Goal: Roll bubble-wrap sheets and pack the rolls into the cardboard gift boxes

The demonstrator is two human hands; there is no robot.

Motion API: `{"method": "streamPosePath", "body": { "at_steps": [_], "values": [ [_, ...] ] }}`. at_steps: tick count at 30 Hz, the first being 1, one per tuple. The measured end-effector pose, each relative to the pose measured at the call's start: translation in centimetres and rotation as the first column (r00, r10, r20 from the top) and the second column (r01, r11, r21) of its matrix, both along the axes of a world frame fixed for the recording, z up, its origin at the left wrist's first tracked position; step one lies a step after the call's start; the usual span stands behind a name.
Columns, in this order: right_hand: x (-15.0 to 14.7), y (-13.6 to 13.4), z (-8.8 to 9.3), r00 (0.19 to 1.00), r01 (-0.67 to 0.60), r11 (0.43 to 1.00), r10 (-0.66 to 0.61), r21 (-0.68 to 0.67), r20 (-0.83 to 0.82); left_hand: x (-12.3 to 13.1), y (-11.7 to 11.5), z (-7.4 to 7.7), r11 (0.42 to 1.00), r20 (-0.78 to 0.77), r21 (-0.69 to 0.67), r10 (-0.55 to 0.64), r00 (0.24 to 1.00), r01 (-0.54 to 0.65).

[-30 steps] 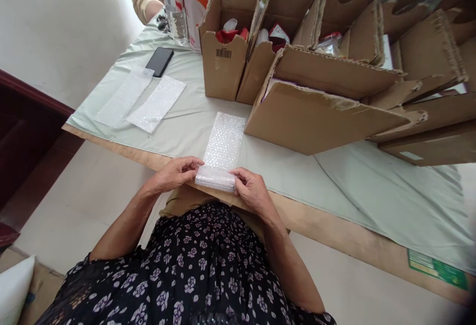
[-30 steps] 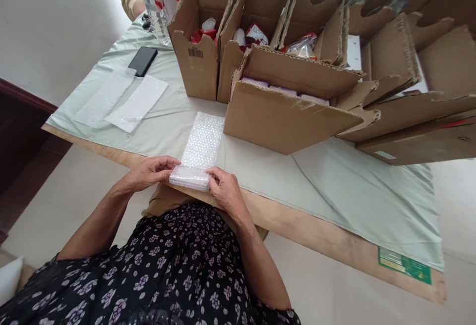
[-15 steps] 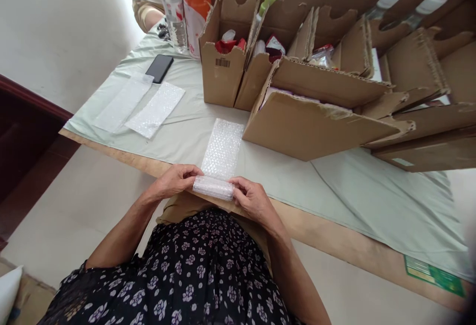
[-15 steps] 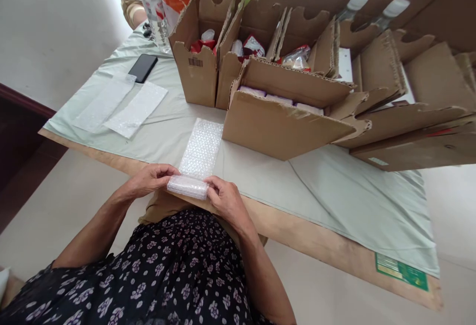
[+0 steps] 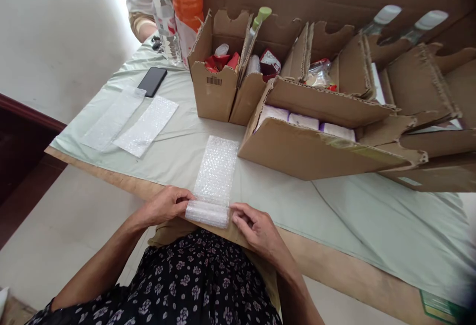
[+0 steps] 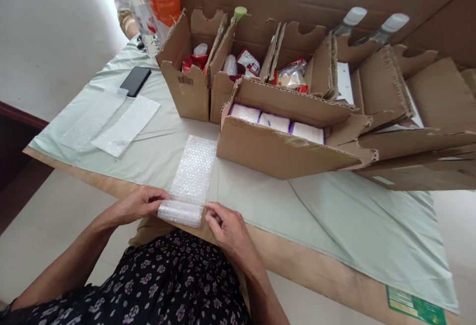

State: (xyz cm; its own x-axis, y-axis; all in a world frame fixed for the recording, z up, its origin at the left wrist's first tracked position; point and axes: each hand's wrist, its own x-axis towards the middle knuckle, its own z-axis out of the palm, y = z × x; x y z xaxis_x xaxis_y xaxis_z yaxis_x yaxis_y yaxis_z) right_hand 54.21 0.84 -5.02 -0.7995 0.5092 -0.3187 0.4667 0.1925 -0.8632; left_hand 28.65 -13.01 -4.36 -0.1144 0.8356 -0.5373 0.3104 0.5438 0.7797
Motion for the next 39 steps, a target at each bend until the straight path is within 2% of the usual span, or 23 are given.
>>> {"method": "streamPosePath", "body": {
  "at_steps": [7, 10, 14, 17, 21, 29, 33, 39],
  "values": [
    [-0.5, 0.8, 0.8, 0.981, -0.179, 0.983, 0.182, -0.052, 0.068, 0.0, 0.6, 0.4, 0.995, 0.024, -0.082, -0.049, 0.999, 0.051],
    [-0.6, 0.8, 0.6, 0.962, -0.245, 0.969, 0.247, -0.036, 0.112, 0.0, 0.6, -0.1, 0.99, 0.02, -0.108, -0.088, 0.996, 0.089],
    [-0.7, 1.0, 0.0, 0.955, -0.272, 0.962, 0.273, -0.026, 0.12, -0.4, 0.5, -1.0, 0.986, 0.087, -0.122, -0.106, 0.991, 0.117],
    [-1.0, 1.4, -0.4, 0.958, -0.258, 0.964, 0.265, -0.067, 0.111, -0.7, 0.5, -1.6, 0.982, 0.135, -0.133, -0.115, 0.984, 0.133],
    [-1.4, 1.7, -0.7, 0.966, -0.225, 0.968, 0.236, -0.107, 0.108, -1.0, 0.5, -1.8, 0.976, 0.121, -0.153, -0.135, 0.983, 0.153],
    [-2.0, 1.4, -0.3, 0.96, -0.221, 0.974, 0.208, 0.052, 0.186, -0.6, 1.2, -0.6, 0.978, 0.052, -0.148, -0.138, 0.989, 0.145],
    [-2.5, 1.2, -0.1, 0.959, -0.209, 0.976, 0.191, 0.064, 0.212, -0.2, 1.1, 0.1, 0.993, -0.003, -0.103, -0.065, 0.998, 0.065],
    [-2.9, 0.5, 0.2, 0.986, -0.08, 0.993, 0.065, 0.093, 0.153, 0.1, 0.6, 0.6, 0.996, -0.057, -0.074, 0.043, 0.997, -0.047]
  ]
}}
